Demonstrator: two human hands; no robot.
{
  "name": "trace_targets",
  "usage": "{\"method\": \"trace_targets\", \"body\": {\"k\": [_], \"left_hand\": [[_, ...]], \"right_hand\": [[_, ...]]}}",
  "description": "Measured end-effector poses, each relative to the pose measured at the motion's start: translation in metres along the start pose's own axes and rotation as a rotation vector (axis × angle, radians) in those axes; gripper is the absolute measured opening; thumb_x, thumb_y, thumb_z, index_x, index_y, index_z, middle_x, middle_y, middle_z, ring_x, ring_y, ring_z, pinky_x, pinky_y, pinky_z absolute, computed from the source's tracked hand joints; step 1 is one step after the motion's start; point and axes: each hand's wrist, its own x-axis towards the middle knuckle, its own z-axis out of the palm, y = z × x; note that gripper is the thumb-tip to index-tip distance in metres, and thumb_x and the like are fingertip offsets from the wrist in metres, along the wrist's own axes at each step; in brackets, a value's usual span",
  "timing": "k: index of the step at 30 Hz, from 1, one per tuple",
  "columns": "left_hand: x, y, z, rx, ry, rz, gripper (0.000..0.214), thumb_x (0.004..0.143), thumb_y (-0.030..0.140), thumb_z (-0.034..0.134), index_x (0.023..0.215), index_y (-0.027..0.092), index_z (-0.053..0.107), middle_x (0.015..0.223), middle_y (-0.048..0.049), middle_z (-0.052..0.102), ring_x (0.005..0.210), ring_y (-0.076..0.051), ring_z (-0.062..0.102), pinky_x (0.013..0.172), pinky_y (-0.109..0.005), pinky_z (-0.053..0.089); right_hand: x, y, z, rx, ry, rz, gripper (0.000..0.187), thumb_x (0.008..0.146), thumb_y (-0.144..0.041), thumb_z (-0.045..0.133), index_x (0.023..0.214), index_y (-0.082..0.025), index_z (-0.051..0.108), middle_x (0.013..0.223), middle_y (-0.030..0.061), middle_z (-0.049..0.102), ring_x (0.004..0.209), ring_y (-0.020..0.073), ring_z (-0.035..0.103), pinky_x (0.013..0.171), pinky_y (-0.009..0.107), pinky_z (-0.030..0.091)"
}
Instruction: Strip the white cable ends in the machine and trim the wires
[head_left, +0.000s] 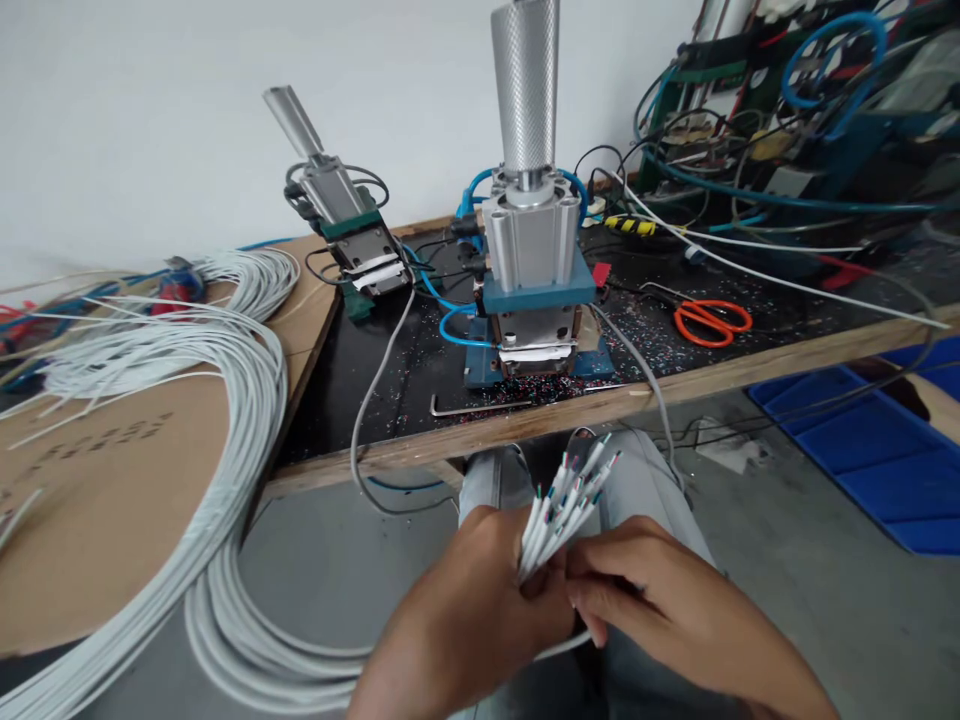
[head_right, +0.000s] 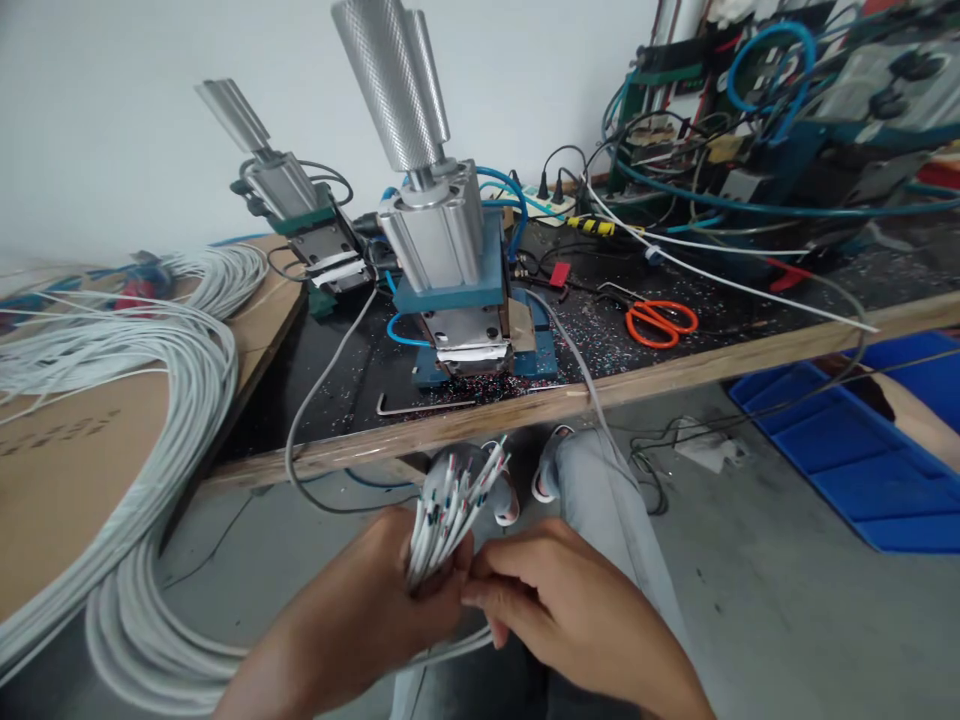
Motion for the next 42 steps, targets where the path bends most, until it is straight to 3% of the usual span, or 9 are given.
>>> {"method": "trace_targets", "body": {"k": [3,8,10,14,18,31,37,42], "left_hand": [[0.003,0.004,0.005,-0.073,0.057,0.032,0.011,0.076,0.014,0.061,0.067,0.019,0.060,0.058,0.0073,0.053,0.057,-0.010,0.039,0.053,-0.023,0.031],[0.000,0.017,0.015,-0.382,0.423,0.100,0.017,0.077,0.020,0.062,0.060,0.021,0.059,0.050,0.0050,0.055,0.047,-0.010,0.045,0.046,-0.020,0.040],[-0.003,0.018,0.017,-0.445,0.504,0.116,0.021,0.078,0.020,0.065,0.058,0.021,0.060,0.048,0.0042,0.058,0.045,-0.011,0.049,0.045,-0.020,0.043],[-0.009,0.015,0.023,-0.700,0.479,0.003,0.020,0.082,0.022,0.071,0.064,0.022,0.063,0.046,0.0049,0.062,0.041,-0.012,0.056,0.047,-0.023,0.050],[-0.010,0.009,0.027,-0.781,0.441,-0.002,0.024,0.085,0.023,0.072,0.063,0.021,0.062,0.046,0.0052,0.060,0.041,-0.014,0.060,0.049,-0.025,0.054],[-0.010,0.001,0.026,-0.847,0.354,0.036,0.026,0.093,0.034,0.072,0.073,0.019,0.064,0.052,0.0034,0.062,0.046,-0.015,0.062,0.055,-0.027,0.054],[-0.010,0.008,0.024,-0.796,0.416,-0.052,0.022,0.087,0.034,0.076,0.072,0.021,0.064,0.049,0.0050,0.059,0.044,-0.012,0.053,0.051,-0.026,0.047],[-0.008,-0.006,0.026,-0.746,0.416,-0.014,0.017,0.089,0.035,0.074,0.084,0.020,0.066,0.051,0.0046,0.062,0.047,-0.013,0.057,0.050,-0.024,0.043]], "right_hand": [[-0.001,0.005,0.001,0.130,0.025,-0.017,0.040,0.103,-0.029,0.058,0.064,-0.020,0.062,0.063,-0.0033,0.064,0.063,0.0095,0.061,0.064,0.022,0.040],[0.008,0.006,0.027,0.693,0.173,0.049,0.039,0.100,-0.052,0.065,0.079,-0.020,0.064,0.058,-0.0050,0.058,0.044,0.0057,0.043,0.043,0.019,0.030],[0.014,0.004,0.045,0.859,0.251,0.046,0.041,0.097,-0.056,0.069,0.080,-0.019,0.063,0.055,-0.0052,0.057,0.042,0.0046,0.038,0.040,0.017,0.027],[0.020,0.000,0.075,1.053,0.396,0.003,0.040,0.096,-0.054,0.072,0.079,-0.019,0.064,0.054,-0.0060,0.054,0.043,0.0030,0.032,0.042,0.015,0.025],[0.022,0.002,0.085,1.096,0.453,-0.009,0.037,0.097,-0.051,0.072,0.081,-0.019,0.068,0.054,-0.0056,0.054,0.045,0.0031,0.033,0.043,0.014,0.024],[0.022,0.001,0.078,1.018,0.453,0.026,0.041,0.095,-0.055,0.074,0.078,-0.019,0.065,0.054,-0.0042,0.055,0.046,0.0047,0.038,0.046,0.016,0.028],[0.019,0.005,0.075,0.993,0.424,0.070,0.041,0.094,-0.056,0.074,0.078,-0.019,0.065,0.055,-0.0040,0.054,0.047,0.0053,0.038,0.046,0.017,0.027],[0.020,0.006,0.073,0.992,0.427,0.073,0.040,0.094,-0.054,0.075,0.078,-0.018,0.065,0.057,-0.0041,0.054,0.049,0.0048,0.040,0.047,0.016,0.028]]}}
